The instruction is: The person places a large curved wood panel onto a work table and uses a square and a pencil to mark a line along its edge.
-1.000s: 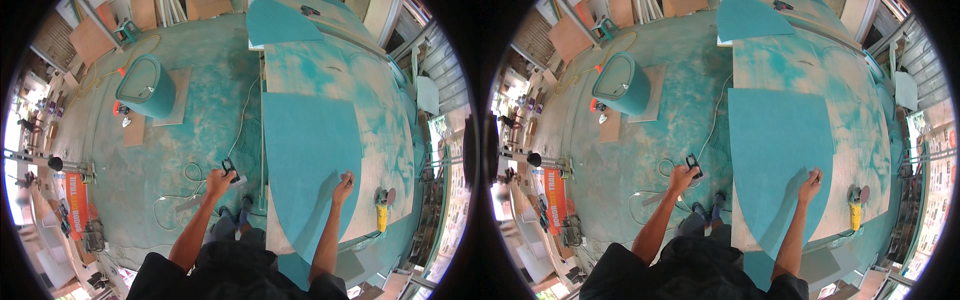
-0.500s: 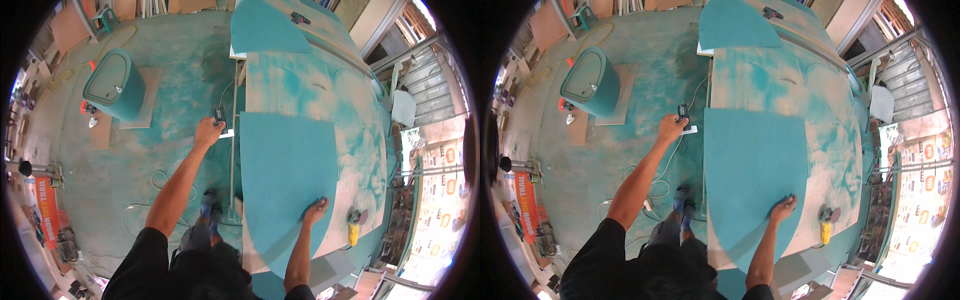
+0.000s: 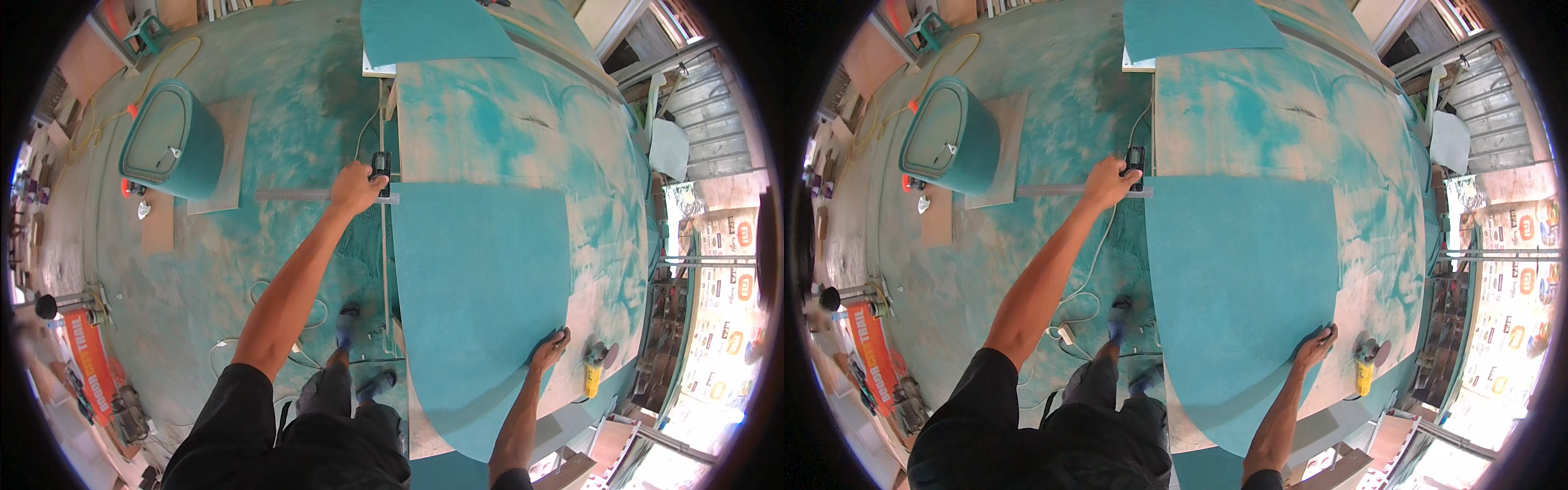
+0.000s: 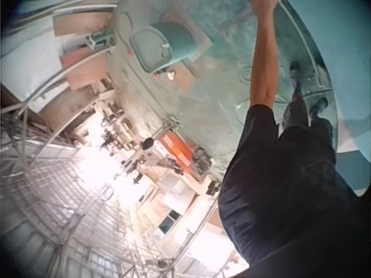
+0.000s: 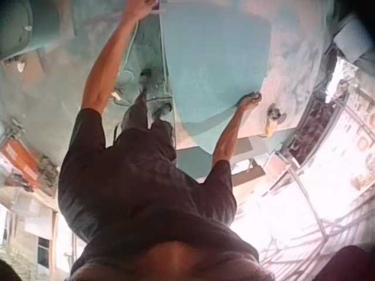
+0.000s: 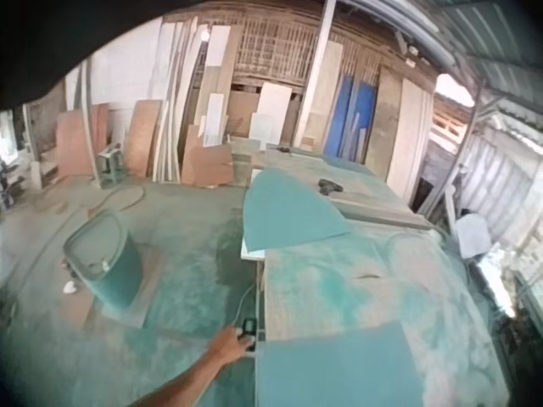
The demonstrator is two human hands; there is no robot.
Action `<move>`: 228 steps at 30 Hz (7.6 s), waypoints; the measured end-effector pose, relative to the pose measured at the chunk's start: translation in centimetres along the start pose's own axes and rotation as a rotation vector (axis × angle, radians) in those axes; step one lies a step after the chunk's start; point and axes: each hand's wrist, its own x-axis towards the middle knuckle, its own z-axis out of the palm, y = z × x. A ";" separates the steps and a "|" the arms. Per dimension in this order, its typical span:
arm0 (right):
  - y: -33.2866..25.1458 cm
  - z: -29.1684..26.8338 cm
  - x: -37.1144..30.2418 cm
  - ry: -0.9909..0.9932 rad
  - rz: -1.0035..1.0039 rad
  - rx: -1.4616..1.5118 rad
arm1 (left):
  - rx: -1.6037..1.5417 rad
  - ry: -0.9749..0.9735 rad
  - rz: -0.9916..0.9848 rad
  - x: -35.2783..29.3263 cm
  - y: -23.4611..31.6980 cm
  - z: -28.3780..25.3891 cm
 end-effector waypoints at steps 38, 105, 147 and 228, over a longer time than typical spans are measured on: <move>-41.9 16.7 -9.8 -0.601 -0.132 0.967 | -0.043 0.353 -0.019 1.2 0.8 1.8; -40.8 14.9 -10.6 -0.570 -0.188 0.903 | 0.013 0.358 -0.017 -1.9 2.2 2.8; -33.7 10.7 -12.7 -0.560 -0.197 0.924 | -0.001 0.406 0.054 -9.5 4.1 6.4; 21.4 -24.3 -37.3 -1.026 0.577 0.695 | -0.002 -0.049 -0.622 -74.7 -21.1 20.4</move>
